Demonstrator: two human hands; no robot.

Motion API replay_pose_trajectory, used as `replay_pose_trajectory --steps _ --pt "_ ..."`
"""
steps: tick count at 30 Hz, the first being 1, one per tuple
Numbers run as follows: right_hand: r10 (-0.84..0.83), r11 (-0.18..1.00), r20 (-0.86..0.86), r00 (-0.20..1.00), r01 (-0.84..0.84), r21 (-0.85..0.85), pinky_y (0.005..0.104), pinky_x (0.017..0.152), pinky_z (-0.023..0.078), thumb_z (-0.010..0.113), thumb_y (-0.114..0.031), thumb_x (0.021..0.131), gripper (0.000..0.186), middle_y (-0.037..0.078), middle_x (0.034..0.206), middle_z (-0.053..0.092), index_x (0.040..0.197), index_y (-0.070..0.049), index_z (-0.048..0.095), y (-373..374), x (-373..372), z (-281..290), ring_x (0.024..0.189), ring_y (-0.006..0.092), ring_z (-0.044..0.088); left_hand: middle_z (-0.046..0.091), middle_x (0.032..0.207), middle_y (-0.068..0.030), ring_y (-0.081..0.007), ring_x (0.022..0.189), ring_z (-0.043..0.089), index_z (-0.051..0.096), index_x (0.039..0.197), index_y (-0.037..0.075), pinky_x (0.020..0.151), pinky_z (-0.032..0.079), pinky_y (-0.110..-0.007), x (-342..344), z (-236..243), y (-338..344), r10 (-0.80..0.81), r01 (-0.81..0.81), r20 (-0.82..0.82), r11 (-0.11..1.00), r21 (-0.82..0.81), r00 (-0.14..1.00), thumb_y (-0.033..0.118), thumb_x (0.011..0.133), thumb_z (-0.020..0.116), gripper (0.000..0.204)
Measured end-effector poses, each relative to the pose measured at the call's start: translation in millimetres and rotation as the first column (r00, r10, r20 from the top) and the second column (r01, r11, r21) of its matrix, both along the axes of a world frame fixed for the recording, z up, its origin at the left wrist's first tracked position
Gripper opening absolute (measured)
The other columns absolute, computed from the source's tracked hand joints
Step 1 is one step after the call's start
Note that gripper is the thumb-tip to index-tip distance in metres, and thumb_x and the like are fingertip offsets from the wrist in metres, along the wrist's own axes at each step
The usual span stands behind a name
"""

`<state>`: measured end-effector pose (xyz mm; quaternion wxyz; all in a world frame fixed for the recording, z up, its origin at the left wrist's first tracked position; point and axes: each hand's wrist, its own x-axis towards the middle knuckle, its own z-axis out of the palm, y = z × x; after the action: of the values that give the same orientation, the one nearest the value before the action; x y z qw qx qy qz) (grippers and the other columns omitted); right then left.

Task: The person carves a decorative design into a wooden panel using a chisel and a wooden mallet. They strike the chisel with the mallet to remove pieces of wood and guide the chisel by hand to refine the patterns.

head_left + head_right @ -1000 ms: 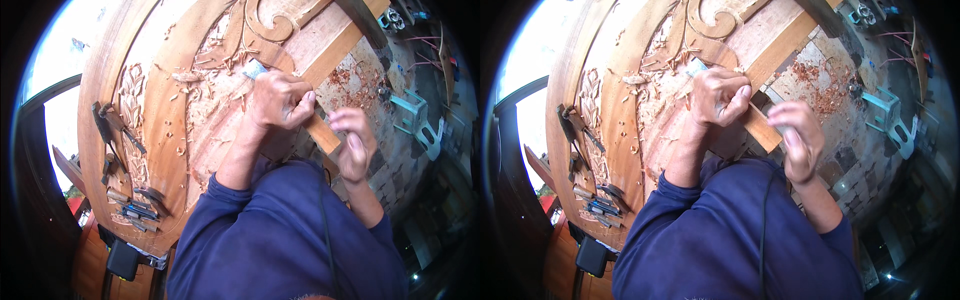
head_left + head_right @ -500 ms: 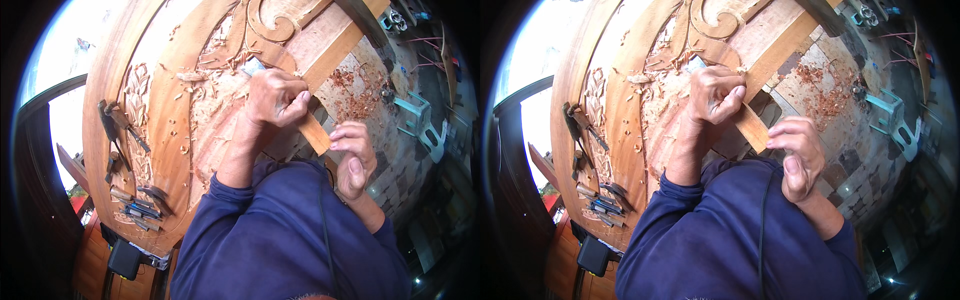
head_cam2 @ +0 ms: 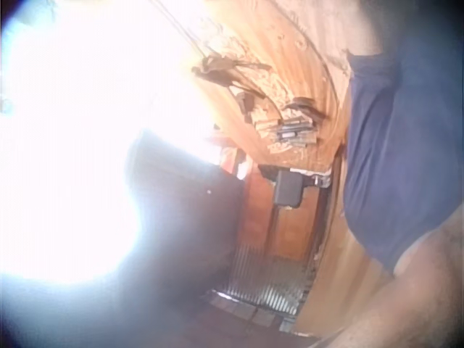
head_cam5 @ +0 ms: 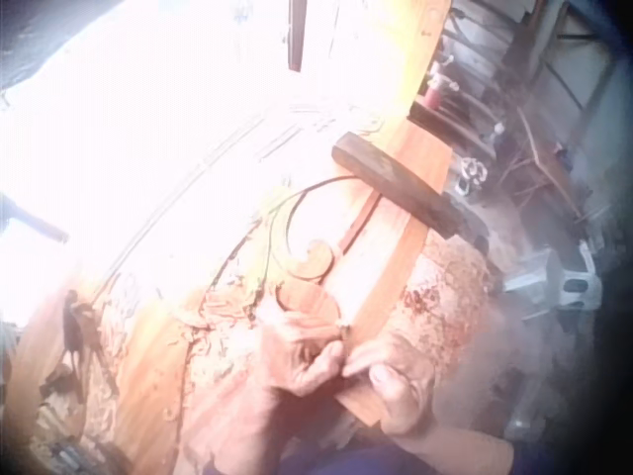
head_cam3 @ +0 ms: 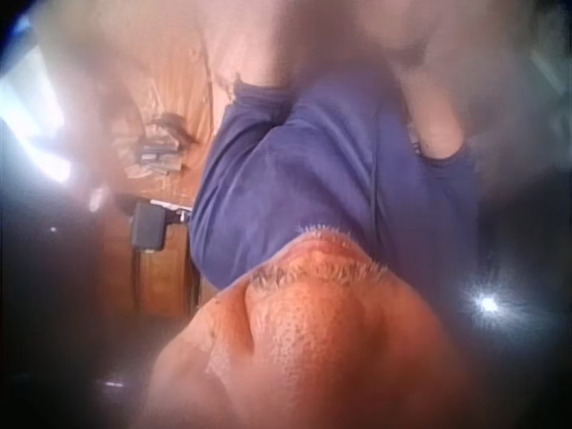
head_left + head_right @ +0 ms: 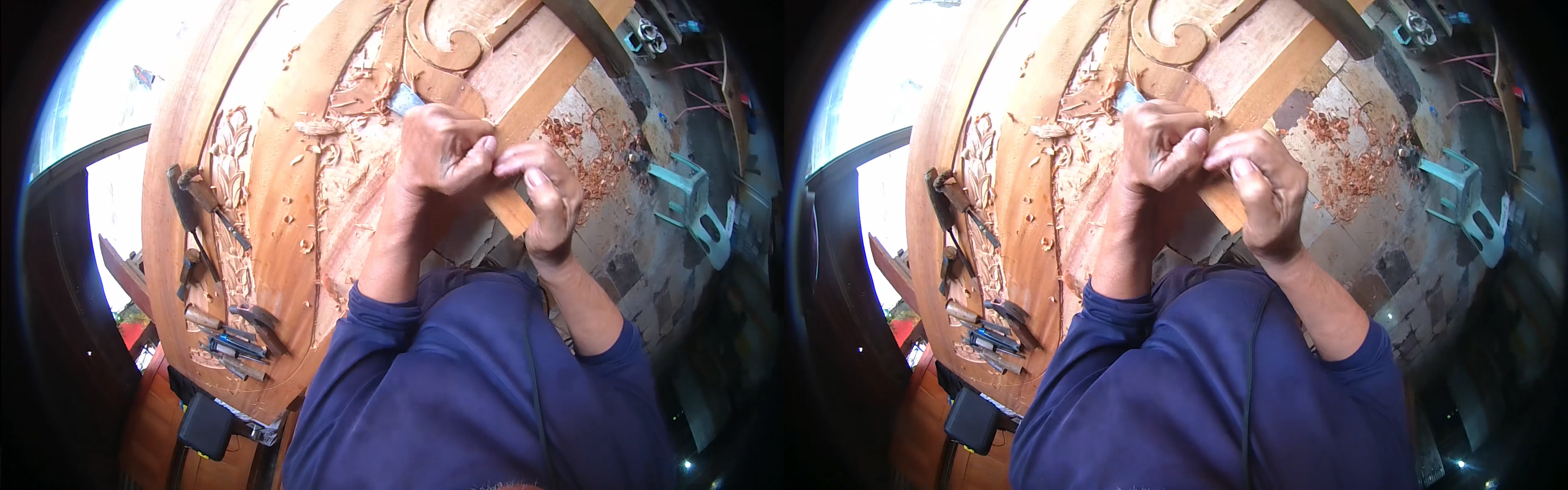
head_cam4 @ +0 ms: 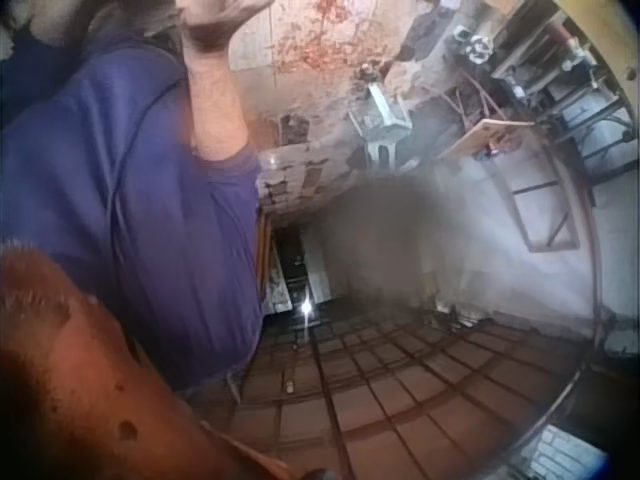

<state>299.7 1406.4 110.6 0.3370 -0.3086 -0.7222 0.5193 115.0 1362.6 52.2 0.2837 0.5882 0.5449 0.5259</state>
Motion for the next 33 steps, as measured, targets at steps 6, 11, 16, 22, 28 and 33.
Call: replay_pose_trajectory --steps 6,11,16,22,28,33 --pt "-0.015 1.0 0.104 0.994 0.012 0.028 0.0381 0.084 0.054 0.054 -0.016 0.093 0.025 0.018 0.103 0.07 0.096 0.001 0.071 -28.0 59.8 27.6 0.094 0.0256 0.066 0.04 0.058 -0.0136 -0.0346 0.051 0.046 0.05 0.062 0.006 0.052 0.036 -0.046 8.2 -10.4 -7.0 0.005 -0.003 -0.028 0.997 0.072 1.0 0.024 0.087 0.063 0.033" --pt "0.0 0.998 0.032 0.999 -0.002 0.067 0.0396 0.086 0.053 0.056 -0.017 0.093 0.022 0.018 0.099 0.07 0.092 0.0 0.071 -27.8 52.4 49.6 0.092 0.0289 0.066 0.042 0.057 -0.0125 -0.0342 0.051 0.048 0.053 0.063 0.007 0.053 0.038 -0.045 4.9 -8.4 -5.1 -0.037 0.037 0.006 0.999 0.04 0.999 0.024 0.089 0.062 0.033" --pt "0.052 0.999 0.052 0.997 -0.051 -0.021 0.0374 0.086 0.052 0.055 -0.011 0.091 0.02 0.016 0.095 0.071 0.09 -0.001 0.073 -9.1 -3.9 29.7 0.091 0.0278 0.066 0.044 0.056 -0.0118 -0.0326 0.049 0.05 0.057 0.064 0.007 0.052 0.039 -0.044 6.0 -5.9 -4.3 -0.046 0.04 0.119 0.998 0.051 0.992 0.027 0.09 0.061 0.033" --pt "0.084 0.994 0.033 0.996 -0.086 0.061 0.0372 0.087 0.052 0.047 -0.02 0.097 0.034 0.017 0.098 0.07 0.092 0.003 0.072 -18.5 45.1 41.4 0.094 0.0273 0.066 0.045 0.056 -0.0124 -0.0311 0.047 0.051 0.06 0.065 0.006 0.051 0.04 -0.043 1.0 -7.3 2.6 -0.001 0.001 0.0 0.996 0.094 1.0 0.025 0.088 0.062 0.03" --pt "-0.022 0.997 0.093 0.995 0.028 -0.068 0.0404 0.09 0.053 0.046 -0.016 0.094 0.031 0.019 0.1 0.072 0.092 0.003 0.071 -4.3 19.5 19.0 0.096 0.0288 0.067 0.046 0.055 -0.0121 -0.0317 0.048 0.051 0.064 0.066 0.006 0.05 0.041 -0.044 9.7 -14.0 -1.5 0.066 -0.067 0.034 0.996 0.051 0.997 0.025 0.085 0.065 0.027" --pt "0.022 0.999 0.018 1.0 -0.022 0.025 0.0419 0.094 0.054 0.049 -0.012 0.091 0.028 0.018 0.099 0.073 0.093 0.003 0.072 -10.3 52.5 22.1 0.098 0.0293 0.068 0.049 0.055 -0.0112 -0.0314 0.049 0.054 0.065 0.066 0.008 0.051 0.042 -0.044 8.7 -13.2 2.5 0.097 -0.089 -0.113 0.994 0.07 0.989 0.026 0.085 0.064 0.026"
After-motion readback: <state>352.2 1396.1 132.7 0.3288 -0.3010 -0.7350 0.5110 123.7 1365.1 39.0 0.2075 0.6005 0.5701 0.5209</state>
